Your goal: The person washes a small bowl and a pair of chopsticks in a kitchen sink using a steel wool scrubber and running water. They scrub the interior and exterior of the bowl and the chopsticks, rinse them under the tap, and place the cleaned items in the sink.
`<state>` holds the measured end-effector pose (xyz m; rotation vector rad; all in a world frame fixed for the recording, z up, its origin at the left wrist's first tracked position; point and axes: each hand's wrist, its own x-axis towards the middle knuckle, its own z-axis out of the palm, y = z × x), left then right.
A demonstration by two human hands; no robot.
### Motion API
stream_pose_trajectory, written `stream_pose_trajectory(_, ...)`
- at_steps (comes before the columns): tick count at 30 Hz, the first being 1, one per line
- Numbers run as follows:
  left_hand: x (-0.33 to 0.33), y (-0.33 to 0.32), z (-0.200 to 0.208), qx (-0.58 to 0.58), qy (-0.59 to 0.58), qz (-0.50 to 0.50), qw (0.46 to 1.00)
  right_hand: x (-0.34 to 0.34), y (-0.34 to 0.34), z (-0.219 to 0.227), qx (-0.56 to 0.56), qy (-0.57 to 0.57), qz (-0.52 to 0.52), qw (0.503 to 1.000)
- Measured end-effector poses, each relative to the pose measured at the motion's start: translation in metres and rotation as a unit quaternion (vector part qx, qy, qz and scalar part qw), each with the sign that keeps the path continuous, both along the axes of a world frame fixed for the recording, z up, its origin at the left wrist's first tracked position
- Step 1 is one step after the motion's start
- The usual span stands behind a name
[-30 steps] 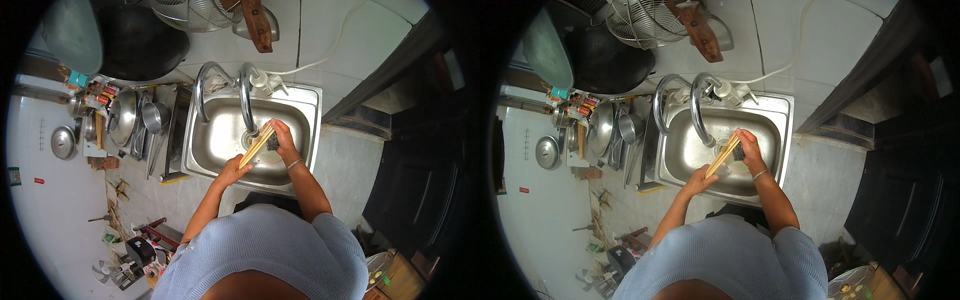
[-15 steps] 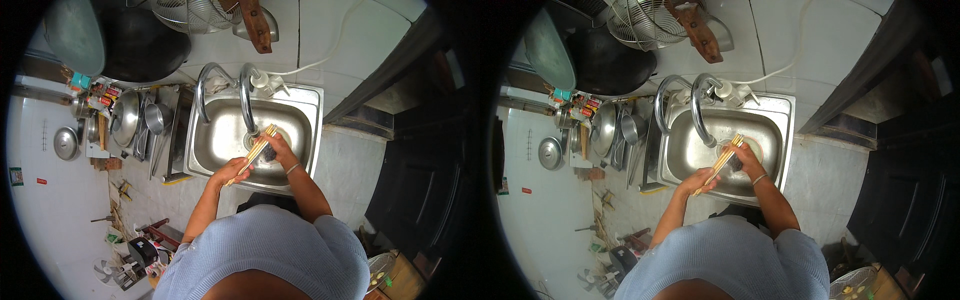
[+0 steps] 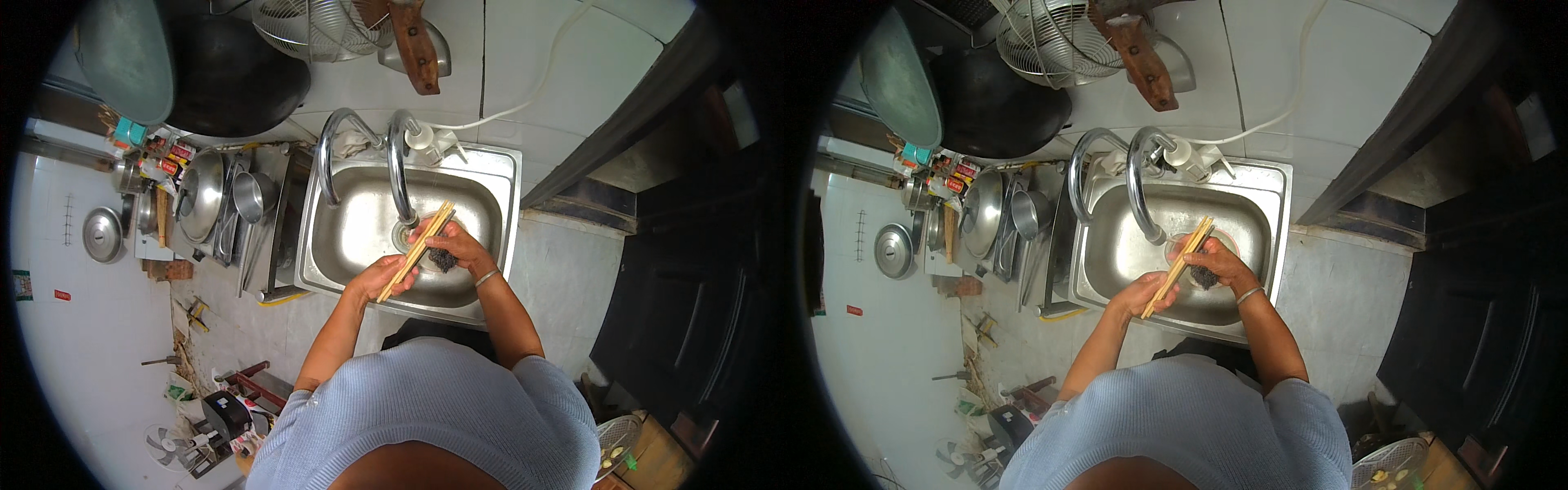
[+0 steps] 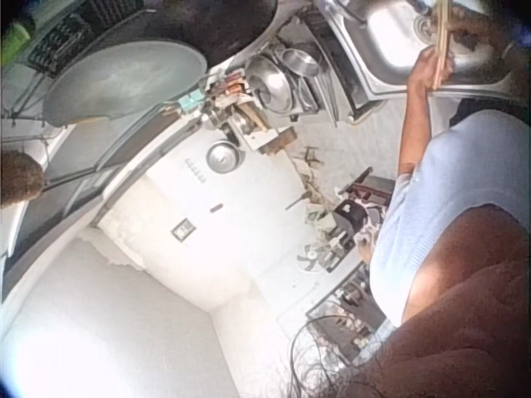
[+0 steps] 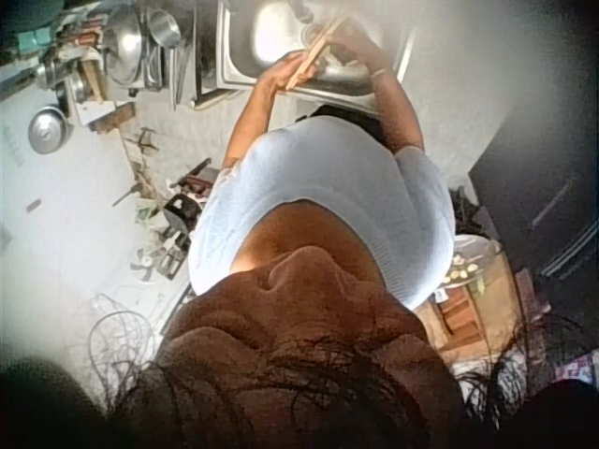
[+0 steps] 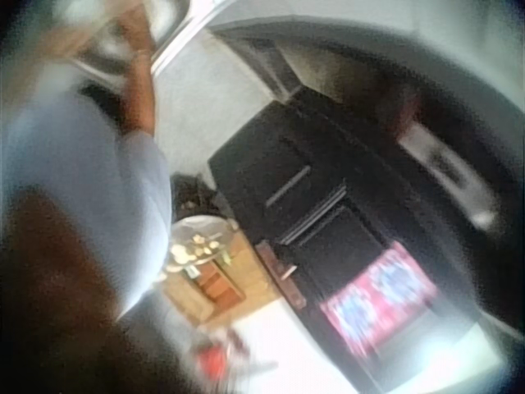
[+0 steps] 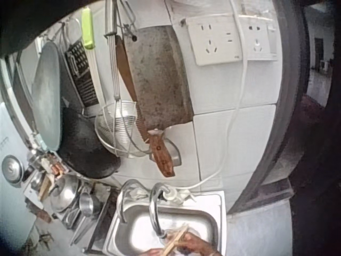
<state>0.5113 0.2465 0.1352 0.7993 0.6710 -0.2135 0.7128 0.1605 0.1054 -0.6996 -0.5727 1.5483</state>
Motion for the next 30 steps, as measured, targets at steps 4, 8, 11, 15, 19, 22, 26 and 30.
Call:
stream_pose_trajectory(4, 0.015, -0.005, 0.004, 0.083, -0.010, 0.002, 0.996, -0.001, 0.009, -0.002, -0.100, -0.072, -0.076, 0.990)
stream_pose_trajectory(8, 0.032, -0.002, 0.007, 0.221, -0.027, -0.056, 0.973, -0.003, 0.015, 0.002, -0.121, -0.101, -0.177, 0.971)
stream_pose_trajectory(11, 0.047, -0.003, 0.006, 0.277, -0.046, -0.051, 0.958, -0.004, 0.016, 0.007, -0.087, -0.136, -0.231, 0.959)
stream_pose_trajectory(15, 0.059, 0.003, 0.000, 0.339, -0.025, -0.091, 0.936, 0.001, 0.016, 0.013, -0.103, -0.180, -0.250, 0.946)
stream_pose_trajectory(19, 0.066, 0.009, 0.008, 0.273, -0.032, -0.152, 0.949, 0.017, 0.008, 0.031, -0.082, -0.137, -0.180, 0.971)
stream_pose_trajectory(22, 0.067, 0.011, 0.024, 0.149, -0.036, -0.178, 0.972, 0.026, -0.003, 0.034, -0.052, -0.082, -0.090, 0.991)
stream_pose_trajectory(26, 0.068, 0.015, 0.022, 0.117, -0.050, -0.174, 0.977, 0.029, -0.007, 0.032, -0.044, -0.068, -0.062, 0.995)
stream_pose_trajectory(30, 0.082, 0.013, 0.012, 0.326, -0.001, -0.168, 0.930, 0.017, 0.002, 0.023, -0.049, -0.177, -0.202, 0.962)
